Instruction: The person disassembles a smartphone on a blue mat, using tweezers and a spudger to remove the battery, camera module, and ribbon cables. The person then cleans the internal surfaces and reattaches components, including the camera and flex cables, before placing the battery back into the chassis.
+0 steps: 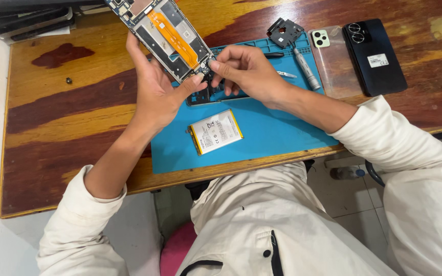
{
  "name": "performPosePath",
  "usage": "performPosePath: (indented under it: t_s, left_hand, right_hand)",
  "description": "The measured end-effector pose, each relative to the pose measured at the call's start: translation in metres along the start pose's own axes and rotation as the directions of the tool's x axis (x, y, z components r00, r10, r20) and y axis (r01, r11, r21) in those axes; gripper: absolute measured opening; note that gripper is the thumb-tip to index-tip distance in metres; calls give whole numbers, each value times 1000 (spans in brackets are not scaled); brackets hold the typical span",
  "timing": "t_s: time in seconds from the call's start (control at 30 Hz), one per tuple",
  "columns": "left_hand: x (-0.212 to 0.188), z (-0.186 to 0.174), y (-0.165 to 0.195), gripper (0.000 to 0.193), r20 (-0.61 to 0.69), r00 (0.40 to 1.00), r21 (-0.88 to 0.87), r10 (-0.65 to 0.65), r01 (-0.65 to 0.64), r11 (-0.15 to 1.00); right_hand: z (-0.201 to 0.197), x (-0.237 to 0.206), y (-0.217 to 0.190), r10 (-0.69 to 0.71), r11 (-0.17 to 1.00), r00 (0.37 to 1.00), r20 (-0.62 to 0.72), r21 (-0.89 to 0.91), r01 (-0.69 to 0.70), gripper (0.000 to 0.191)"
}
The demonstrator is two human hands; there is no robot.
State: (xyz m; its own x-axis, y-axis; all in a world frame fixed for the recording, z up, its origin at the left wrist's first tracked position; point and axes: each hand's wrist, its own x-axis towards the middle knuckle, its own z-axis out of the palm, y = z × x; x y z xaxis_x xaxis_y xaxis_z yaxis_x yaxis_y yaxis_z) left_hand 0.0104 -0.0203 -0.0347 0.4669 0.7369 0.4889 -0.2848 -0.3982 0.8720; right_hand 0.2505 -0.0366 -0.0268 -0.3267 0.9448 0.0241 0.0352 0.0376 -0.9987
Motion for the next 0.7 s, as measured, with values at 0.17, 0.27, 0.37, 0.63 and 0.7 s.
performPosePath:
  t_s: [0.17, 0.27, 0.37, 0.63, 0.7]
  left_hand:
    - [1, 1, 8, 104, -8, 995, -89, -95, 94, 992]
    - [1, 1, 10, 102, -12, 991, -127, -137, 134, 983]
    - [2, 3, 9, 101, -25, 989, -127, -143, 139, 982]
    - [4, 6, 10, 90, -77, 980, -110, -183, 174, 979]
    - [6, 7, 11, 88, -72, 979, -122, -190, 181, 976]
  right_hand:
    - [-3, 0, 1, 0, 996, 999, 50, 84, -4, 20]
    - [-5, 1, 1, -22, 996, 997, 75, 90, 15, 21]
    - [-4, 1, 2, -29, 998, 997, 71, 53, 26, 21]
    - [1, -3, 1, -90, 994, 995, 46, -56, 92, 21]
    - [1, -4, 0, -110, 992, 993, 44, -62, 113, 20]
